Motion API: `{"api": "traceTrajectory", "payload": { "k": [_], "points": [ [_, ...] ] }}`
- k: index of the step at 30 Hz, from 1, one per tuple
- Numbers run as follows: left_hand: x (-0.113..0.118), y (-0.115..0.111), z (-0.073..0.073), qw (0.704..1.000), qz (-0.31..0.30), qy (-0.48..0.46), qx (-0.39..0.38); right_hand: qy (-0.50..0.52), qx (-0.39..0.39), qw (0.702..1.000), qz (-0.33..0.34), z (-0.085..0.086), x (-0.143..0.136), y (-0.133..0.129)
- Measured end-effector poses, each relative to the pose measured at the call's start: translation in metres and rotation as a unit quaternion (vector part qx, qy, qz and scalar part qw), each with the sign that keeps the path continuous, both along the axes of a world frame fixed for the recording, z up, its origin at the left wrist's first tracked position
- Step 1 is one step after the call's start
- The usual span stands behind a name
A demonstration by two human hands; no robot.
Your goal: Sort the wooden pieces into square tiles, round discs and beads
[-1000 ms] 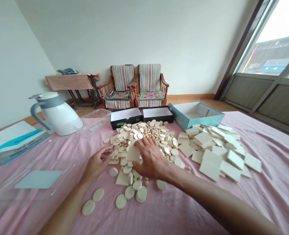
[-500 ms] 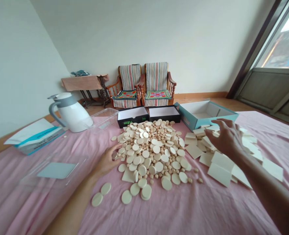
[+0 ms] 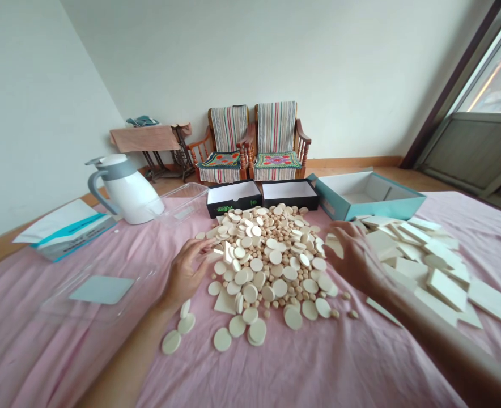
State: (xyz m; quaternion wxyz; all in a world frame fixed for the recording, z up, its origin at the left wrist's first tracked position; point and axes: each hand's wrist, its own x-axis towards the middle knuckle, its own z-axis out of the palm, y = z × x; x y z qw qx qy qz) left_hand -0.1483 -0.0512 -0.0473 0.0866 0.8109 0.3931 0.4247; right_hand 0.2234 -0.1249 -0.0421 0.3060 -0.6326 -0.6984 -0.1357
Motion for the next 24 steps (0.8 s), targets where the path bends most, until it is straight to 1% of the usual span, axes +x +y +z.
{"api": "traceTrajectory", "payload": {
  "k": [2, 3, 6, 8, 10, 12, 14, 15, 17, 19, 21, 24],
  "points": [
    [0.005, -0.003, 0.001, 1.0, 0.011, -0.017, 0.015, 0.032, -0.029, 0.997, 0.067, 0.004, -0.024, -0.001],
    [0.007, -0.005, 0.0, 0.999, 0.013, -0.036, 0.01, 0.053, -0.047, 0.992, 0.104, 0.006, -0.037, 0.0],
    [0.013, -0.01, -0.001, 0.992, 0.005, -0.119, -0.047, 0.117, -0.109, 0.967, 0.199, 0.013, -0.075, 0.002],
    [0.017, -0.016, 0.0, 0.984, -0.004, -0.15, -0.093, 0.144, -0.124, 0.952, 0.241, 0.017, -0.1, 0.006],
    [0.021, -0.023, 0.002, 0.981, -0.017, -0.149, -0.127, 0.161, -0.114, 0.943, 0.27, 0.018, -0.123, 0.01],
    [0.024, -0.028, 0.002, 0.978, -0.046, -0.134, -0.15, 0.176, -0.114, 0.935, 0.286, 0.017, -0.141, 0.013],
    [0.026, -0.031, 0.002, 0.976, -0.078, -0.115, -0.166, 0.185, -0.133, 0.931, 0.286, 0.015, -0.151, 0.013],
    [0.026, -0.031, 0.001, 0.977, -0.087, -0.101, -0.167, 0.184, -0.143, 0.931, 0.281, 0.015, -0.152, 0.012],
    [0.024, -0.027, -0.001, 0.981, -0.079, -0.074, -0.162, 0.182, -0.145, 0.938, 0.257, 0.014, -0.142, 0.008],
    [0.02, -0.02, -0.005, 0.986, -0.042, -0.055, -0.154, 0.184, -0.128, 0.951, 0.214, 0.015, -0.118, 0.004],
    [0.015, -0.013, -0.009, 0.987, -0.01, -0.046, -0.154, 0.189, -0.102, 0.966, 0.144, 0.018, -0.079, 0.0],
    [0.011, -0.006, -0.015, 0.987, 0.005, -0.027, -0.16, 0.172, -0.065, 0.983, -0.017, 0.021, -0.006, -0.004]
  ]
}}
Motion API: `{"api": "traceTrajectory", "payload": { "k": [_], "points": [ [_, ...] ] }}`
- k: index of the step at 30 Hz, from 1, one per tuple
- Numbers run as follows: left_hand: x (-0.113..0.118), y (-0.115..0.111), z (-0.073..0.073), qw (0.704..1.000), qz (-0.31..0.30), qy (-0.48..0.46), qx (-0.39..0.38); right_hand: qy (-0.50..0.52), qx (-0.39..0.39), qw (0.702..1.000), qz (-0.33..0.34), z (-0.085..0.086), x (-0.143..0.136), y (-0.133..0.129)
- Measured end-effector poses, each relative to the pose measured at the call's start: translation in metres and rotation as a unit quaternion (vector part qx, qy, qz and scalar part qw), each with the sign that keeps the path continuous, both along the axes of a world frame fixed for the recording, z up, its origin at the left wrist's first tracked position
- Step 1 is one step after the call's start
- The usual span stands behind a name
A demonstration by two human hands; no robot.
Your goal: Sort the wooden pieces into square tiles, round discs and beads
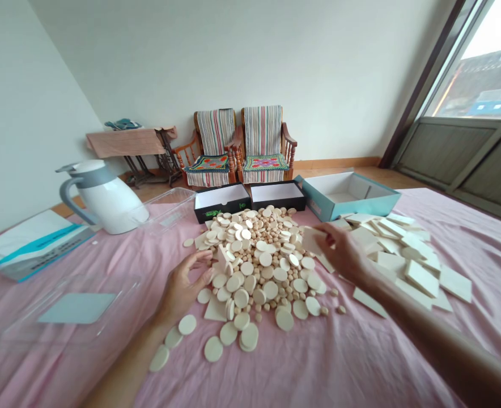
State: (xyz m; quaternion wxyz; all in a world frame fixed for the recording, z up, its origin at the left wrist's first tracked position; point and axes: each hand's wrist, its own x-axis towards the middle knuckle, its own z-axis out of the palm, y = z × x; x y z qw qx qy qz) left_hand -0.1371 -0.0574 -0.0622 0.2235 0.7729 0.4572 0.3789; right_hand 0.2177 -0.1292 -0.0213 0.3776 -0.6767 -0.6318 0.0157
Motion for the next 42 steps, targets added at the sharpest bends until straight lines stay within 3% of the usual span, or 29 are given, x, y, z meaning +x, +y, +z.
{"api": "traceTrajectory", "payload": {
  "k": [4, 6, 8, 11, 15, 18, 22, 26, 31, 36, 39, 42],
  "points": [
    [0.007, 0.002, -0.006, 0.999, -0.019, 0.034, 0.0, -0.067, 0.013, 0.981, -0.183, 0.002, 0.086, -0.007],
    [0.012, 0.002, -0.01, 0.998, -0.024, 0.05, 0.002, -0.113, 0.041, 0.971, -0.208, 0.002, 0.107, -0.01],
    [0.017, 0.002, -0.013, 0.998, -0.018, 0.063, 0.0, -0.115, 0.051, 0.973, -0.193, 0.001, 0.108, -0.012],
    [0.021, 0.003, -0.016, 0.997, -0.008, 0.075, -0.006, -0.065, 0.047, 0.99, -0.118, -0.006, 0.08, -0.007],
    [0.019, 0.005, -0.015, 0.998, 0.014, 0.068, 0.003, -0.048, 0.031, 0.998, 0.005, -0.013, 0.017, 0.002],
    [0.017, 0.005, -0.011, 0.999, 0.031, 0.026, 0.025, -0.023, 0.013, 0.994, 0.108, -0.01, -0.033, 0.005],
    [0.018, -0.003, -0.005, 0.998, 0.006, -0.009, 0.058, 0.014, -0.038, 0.973, 0.228, -0.005, -0.089, 0.005],
    [0.021, -0.017, -0.003, 0.997, -0.026, 0.0, 0.072, 0.033, -0.044, 0.964, 0.261, -0.006, -0.126, 0.005],
    [0.024, -0.027, -0.006, 0.996, -0.052, -0.005, 0.069, 0.113, -0.055, 0.959, 0.253, -0.013, -0.139, 0.005],
    [0.018, -0.017, -0.004, 0.997, -0.043, 0.002, 0.059, 0.128, -0.028, 0.971, 0.202, -0.007, -0.106, 0.007],
    [0.008, -0.004, -0.003, 0.996, 0.001, 0.032, 0.084, 0.12, 0.004, 0.988, 0.099, -0.001, -0.051, 0.01],
    [0.001, 0.004, -0.004, 0.994, 0.014, 0.079, 0.08, 0.118, 0.032, 0.992, -0.035, 0.004, 0.023, 0.01]
  ]
}}
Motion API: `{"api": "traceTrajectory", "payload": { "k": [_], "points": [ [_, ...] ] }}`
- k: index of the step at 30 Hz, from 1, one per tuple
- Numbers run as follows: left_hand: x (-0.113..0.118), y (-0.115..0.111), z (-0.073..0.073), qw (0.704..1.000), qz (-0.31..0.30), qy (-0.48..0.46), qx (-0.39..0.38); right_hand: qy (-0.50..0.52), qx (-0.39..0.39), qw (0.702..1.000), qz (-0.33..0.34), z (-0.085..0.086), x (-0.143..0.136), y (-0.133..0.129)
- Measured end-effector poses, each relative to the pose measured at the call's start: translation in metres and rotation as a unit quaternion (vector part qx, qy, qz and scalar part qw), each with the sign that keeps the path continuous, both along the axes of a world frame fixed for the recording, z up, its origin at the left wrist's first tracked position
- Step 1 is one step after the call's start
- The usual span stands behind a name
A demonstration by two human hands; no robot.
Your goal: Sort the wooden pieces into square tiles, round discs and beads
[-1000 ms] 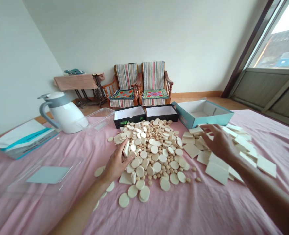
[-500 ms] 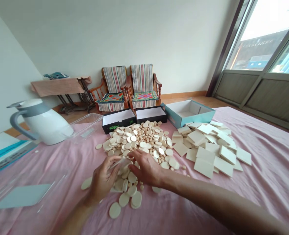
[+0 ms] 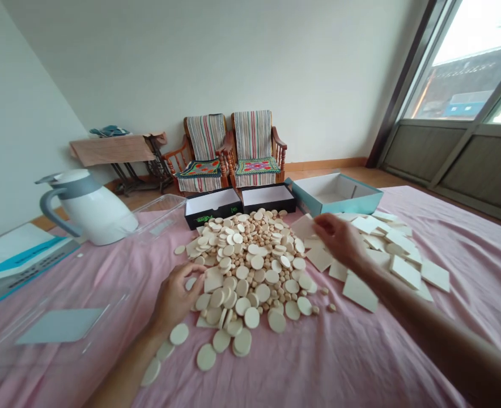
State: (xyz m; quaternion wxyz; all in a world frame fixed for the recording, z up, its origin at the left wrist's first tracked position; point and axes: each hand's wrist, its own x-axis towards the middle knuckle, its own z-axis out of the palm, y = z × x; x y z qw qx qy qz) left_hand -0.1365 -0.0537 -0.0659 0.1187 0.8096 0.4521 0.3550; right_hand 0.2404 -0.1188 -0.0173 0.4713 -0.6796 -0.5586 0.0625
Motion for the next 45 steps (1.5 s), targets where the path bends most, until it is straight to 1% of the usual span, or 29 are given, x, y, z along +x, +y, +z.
{"api": "traceTrajectory", "payload": {
  "k": [3, 4, 6, 8, 11, 16, 19, 21, 24, 26, 28, 30, 32, 35, 37, 39, 41, 43, 45],
  "points": [
    [0.0, 0.002, -0.002, 0.998, -0.016, 0.052, -0.011, -0.006, 0.004, 0.988, -0.155, 0.001, 0.068, -0.003],
    [0.001, 0.002, -0.003, 0.997, -0.021, 0.067, -0.011, -0.016, 0.002, 0.983, -0.181, 0.001, 0.086, -0.005],
    [0.003, 0.002, -0.005, 0.996, -0.026, 0.088, -0.011, -0.052, 0.004, 0.972, -0.228, 0.0, 0.109, -0.008],
    [0.004, 0.003, -0.007, 0.995, -0.023, 0.098, -0.015, -0.082, 0.006, 0.966, -0.244, -0.003, 0.115, -0.011],
    [0.002, 0.003, -0.006, 0.994, -0.03, 0.102, -0.034, -0.103, 0.005, 0.974, -0.2, -0.01, 0.099, -0.009],
    [0.001, 0.0, 0.0, 0.99, -0.05, 0.112, -0.077, -0.085, 0.046, 0.99, -0.099, -0.021, 0.05, 0.001],
    [0.003, -0.002, 0.003, 0.989, -0.049, 0.112, -0.085, -0.095, 0.043, 0.994, -0.041, -0.022, 0.023, 0.001],
    [0.004, -0.003, 0.006, 0.99, -0.053, 0.115, -0.058, -0.109, 0.045, 0.993, -0.009, -0.021, 0.005, -0.002],
    [0.003, -0.005, 0.013, 0.992, -0.047, 0.11, 0.044, -0.13, 0.052, 0.989, 0.054, -0.019, -0.023, -0.007],
    [0.003, -0.007, 0.019, 0.987, -0.039, 0.107, 0.116, -0.135, 0.044, 0.984, 0.105, -0.016, -0.044, -0.01],
    [0.005, -0.011, 0.023, 0.979, -0.049, 0.117, 0.159, -0.121, 0.028, 0.979, 0.161, -0.013, -0.065, -0.011],
    [0.008, -0.015, 0.024, 0.975, -0.073, 0.119, 0.172, -0.086, -0.001, 0.973, 0.213, -0.01, -0.089, -0.011],
    [0.012, -0.021, 0.023, 0.977, -0.092, 0.096, 0.165, -0.034, -0.044, 0.966, 0.254, -0.007, -0.112, -0.011],
    [0.02, -0.031, 0.019, 0.98, -0.121, 0.066, 0.144, 0.054, -0.101, 0.953, 0.28, -0.007, -0.139, -0.01],
    [0.023, -0.035, 0.017, 0.978, -0.148, 0.072, 0.128, 0.082, -0.114, 0.949, 0.281, -0.007, -0.146, -0.009],
    [0.024, -0.036, 0.015, 0.976, -0.163, 0.081, 0.118, 0.087, -0.111, 0.952, 0.271, -0.009, -0.141, -0.008],
    [0.024, -0.033, 0.013, 0.976, -0.168, 0.08, 0.116, 0.088, -0.109, 0.96, 0.243, -0.01, -0.124, -0.008],
    [0.023, -0.03, 0.011, 0.976, -0.171, 0.07, 0.115, 0.084, -0.111, 0.969, 0.206, -0.012, -0.101, -0.007],
    [0.022, -0.027, 0.01, 0.976, -0.176, 0.066, 0.108, 0.062, -0.114, 0.977, 0.17, -0.016, -0.08, -0.007]
  ]
}}
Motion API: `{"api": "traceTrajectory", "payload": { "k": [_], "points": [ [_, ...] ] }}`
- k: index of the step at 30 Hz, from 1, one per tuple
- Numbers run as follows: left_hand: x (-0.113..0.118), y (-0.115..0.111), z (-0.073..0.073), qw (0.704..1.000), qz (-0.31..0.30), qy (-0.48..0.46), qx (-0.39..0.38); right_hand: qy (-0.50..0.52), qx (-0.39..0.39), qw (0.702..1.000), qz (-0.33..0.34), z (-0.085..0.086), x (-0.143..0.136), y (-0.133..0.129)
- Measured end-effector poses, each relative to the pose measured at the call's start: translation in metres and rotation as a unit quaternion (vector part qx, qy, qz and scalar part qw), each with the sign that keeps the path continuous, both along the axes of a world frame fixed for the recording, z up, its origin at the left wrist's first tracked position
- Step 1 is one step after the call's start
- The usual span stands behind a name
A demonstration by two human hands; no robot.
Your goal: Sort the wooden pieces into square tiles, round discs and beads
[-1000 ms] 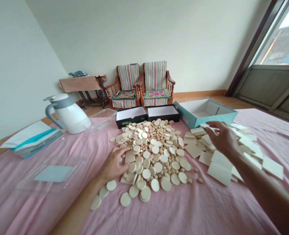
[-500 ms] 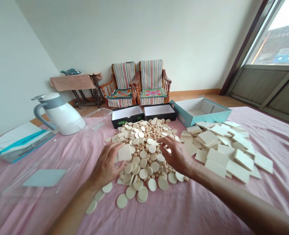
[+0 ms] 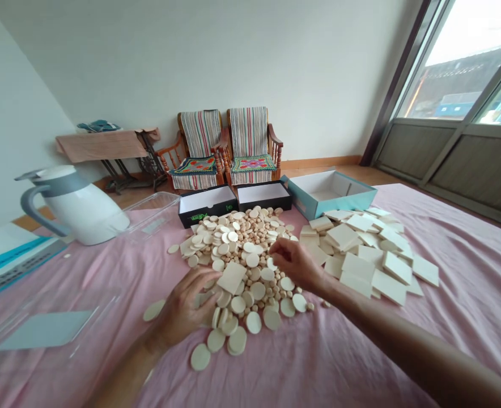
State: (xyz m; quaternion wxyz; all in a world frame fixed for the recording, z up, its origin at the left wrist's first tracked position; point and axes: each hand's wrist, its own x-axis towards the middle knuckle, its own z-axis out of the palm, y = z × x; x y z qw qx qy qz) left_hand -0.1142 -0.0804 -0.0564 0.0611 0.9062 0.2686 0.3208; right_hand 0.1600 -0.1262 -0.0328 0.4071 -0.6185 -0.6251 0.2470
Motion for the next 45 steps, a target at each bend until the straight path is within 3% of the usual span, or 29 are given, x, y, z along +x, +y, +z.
{"api": "traceTrajectory", "payload": {
  "k": [4, 7, 12, 16, 20, 24, 29, 33, 35, 39, 45],
  "points": [
    [-0.001, 0.004, -0.001, 1.0, 0.017, -0.013, -0.011, -0.073, 0.015, 0.997, 0.009, -0.004, 0.01, -0.007],
    [-0.005, 0.006, 0.0, 0.999, 0.019, -0.035, -0.026, -0.137, 0.064, 0.985, 0.084, -0.003, -0.009, -0.011],
    [-0.017, 0.006, 0.011, 0.996, -0.036, -0.014, -0.086, -0.255, 0.119, 0.925, 0.253, 0.002, -0.045, 0.009],
    [-0.018, 0.002, 0.018, 0.99, -0.066, 0.032, -0.123, -0.281, 0.093, 0.909, 0.293, 0.005, -0.056, 0.027],
    [-0.012, -0.003, 0.018, 0.986, -0.061, 0.061, -0.141, -0.27, 0.11, 0.926, 0.239, 0.011, -0.045, 0.021],
    [-0.011, -0.002, 0.013, 0.99, -0.033, 0.083, -0.106, -0.274, 0.146, 0.948, 0.075, 0.012, 0.003, 0.006],
    [-0.023, 0.014, 0.002, 0.989, 0.063, 0.123, -0.045, -0.376, 0.136, 0.902, -0.163, 0.007, 0.103, -0.001],
    [-0.024, 0.023, -0.007, 0.986, 0.131, 0.105, -0.027, -0.406, 0.115, 0.866, -0.266, 0.004, 0.15, -0.001],
    [-0.02, 0.024, -0.009, 0.987, 0.128, 0.093, -0.033, -0.389, 0.136, 0.868, -0.278, 0.001, 0.152, 0.001],
    [-0.01, 0.024, -0.009, 0.986, 0.115, 0.107, -0.06, -0.343, 0.195, 0.892, -0.22, -0.01, 0.13, 0.003],
    [-0.002, 0.038, 0.006, 0.974, 0.063, 0.167, -0.141, -0.312, 0.207, 0.915, -0.148, -0.021, 0.101, -0.002]
  ]
}}
